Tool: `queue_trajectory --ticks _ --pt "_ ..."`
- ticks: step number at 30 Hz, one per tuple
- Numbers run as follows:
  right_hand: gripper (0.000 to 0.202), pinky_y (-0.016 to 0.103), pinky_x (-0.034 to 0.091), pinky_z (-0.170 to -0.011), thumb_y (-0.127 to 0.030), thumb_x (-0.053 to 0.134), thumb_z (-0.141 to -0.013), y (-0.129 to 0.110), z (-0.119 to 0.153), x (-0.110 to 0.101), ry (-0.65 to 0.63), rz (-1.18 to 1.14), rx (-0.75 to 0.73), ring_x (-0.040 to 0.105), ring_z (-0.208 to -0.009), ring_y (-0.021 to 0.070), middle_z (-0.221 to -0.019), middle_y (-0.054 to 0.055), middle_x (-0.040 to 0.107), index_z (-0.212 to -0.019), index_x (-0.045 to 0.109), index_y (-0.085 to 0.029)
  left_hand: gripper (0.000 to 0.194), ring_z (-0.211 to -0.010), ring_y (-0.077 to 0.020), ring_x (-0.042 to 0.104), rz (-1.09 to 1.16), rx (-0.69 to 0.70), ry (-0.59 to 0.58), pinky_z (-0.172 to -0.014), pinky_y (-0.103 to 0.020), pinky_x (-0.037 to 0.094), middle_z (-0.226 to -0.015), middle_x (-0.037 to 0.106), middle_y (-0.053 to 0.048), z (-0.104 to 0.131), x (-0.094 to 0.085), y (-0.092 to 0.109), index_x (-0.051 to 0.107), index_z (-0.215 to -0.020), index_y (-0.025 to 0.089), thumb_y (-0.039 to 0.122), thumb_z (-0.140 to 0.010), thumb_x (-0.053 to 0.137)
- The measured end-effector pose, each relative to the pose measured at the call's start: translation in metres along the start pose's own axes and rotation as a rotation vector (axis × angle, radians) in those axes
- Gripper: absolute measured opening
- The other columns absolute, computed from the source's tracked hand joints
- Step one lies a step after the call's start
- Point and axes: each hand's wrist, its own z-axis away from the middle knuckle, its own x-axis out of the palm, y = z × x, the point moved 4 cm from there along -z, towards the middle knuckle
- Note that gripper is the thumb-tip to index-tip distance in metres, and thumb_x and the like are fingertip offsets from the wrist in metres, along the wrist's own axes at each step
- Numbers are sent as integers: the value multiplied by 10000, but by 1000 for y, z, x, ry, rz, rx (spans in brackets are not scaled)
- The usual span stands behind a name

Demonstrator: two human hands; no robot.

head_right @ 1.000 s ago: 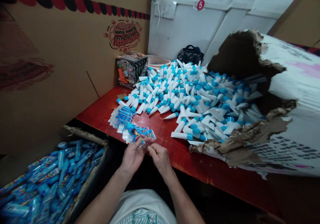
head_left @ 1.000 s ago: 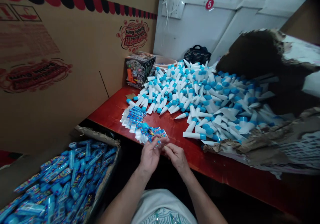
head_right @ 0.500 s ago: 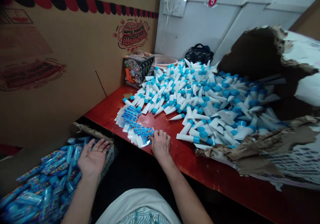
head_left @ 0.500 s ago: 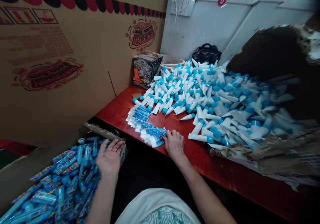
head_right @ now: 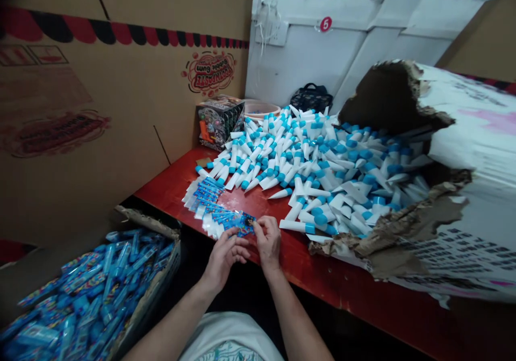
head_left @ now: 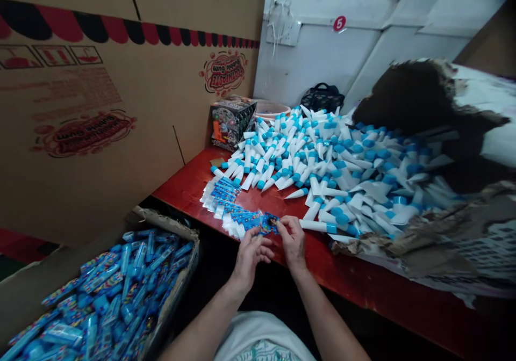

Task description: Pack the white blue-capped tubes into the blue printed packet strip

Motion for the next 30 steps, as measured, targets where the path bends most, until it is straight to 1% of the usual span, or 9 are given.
queue_trajectory --ticks 3,5,8,9,12,15,19,25,30 --pt "195 327 432 -790 -314 545 -846 -10 6 -14 2 5 -27 545 -817 184 -809 31 569 -691 555 -196 306 -471 -112 556 6 23 -11 -465 -219 393 -646 609 14 -16 15 3 544 -948 187 389 -746 654" --pt "143 339 440 -823 -333 576 -822 -11 7 -21 -41 -44 11 562 -874 197 -874 48 598 -789 593 -195 240 -436 -87 503 -10 55 -36 -433 -204 364 -606 578 24 -24 22 7 559 -839 171 362 -740 666" --pt "349 331 464 -831 -380 610 -777 -6 7 -23 -200 -275 130 576 -977 213 -1067 72 614 -1076 581 -201 207 -428 -80 473 -56 46 -134 -397 -200 337 -598 562 21 -32 27 12 575 -762 160 342 -739 670" --pt "370 318 475 -798 -391 609 -771 -4 7 -21 -279 -351 177 591 -944 210 -1051 65 628 -1087 583 -200 200 -429 -82 471 -71 28 -170 -390 -201 336 -593 554 23 -33 27 13 578 -751 161 339 -740 669" --pt "233 257 450 -623 -407 611 -767 3 9 -16 -399 -454 301 574 -662 157 -717 5 624 -792 625 -176 184 -441 -87 469 -87 40 -178 -378 -200 343 -578 524 32 -36 22 19 569 -710 165 317 -737 669" --pt "281 224 368 -535 -412 613 -770 7 11 -13 -332 -450 349 470 -537 113 -562 -36 524 -632 557 -173 166 -531 -98 525 -43 123 -97 -458 -203 418 -654 563 18 -35 16 25 592 -757 161 311 -750 663" --pt "309 217 338 -539 -435 579 -808 8 15 -8 -304 -381 323 444 -559 108 -578 -39 505 -646 546 -175 229 -601 -126 561 -79 16 -166 -528 -237 467 -711 602 -17 -31 22 12 621 -810 140 363 -767 652" --pt "420 217 298 -493 -503 510 -838 16 21 -5 -273 -255 339 392 -520 105 -523 -45 428 -561 462 -190 266 -418 -77 429 -181 31 -90 -379 -194 310 -530 519 23 -38 18 -11 583 -698 148 391 -720 687" --pt "289 216 341 -548 -453 570 -802 13 21 -4 -330 -271 295 439 -577 113 -617 -35 504 -703 573 -181 370 -337 -49 308 -207 73 -7 -359 -198 190 -395 395 58 -46 8 -15 486 -569 168 452 -746 645"
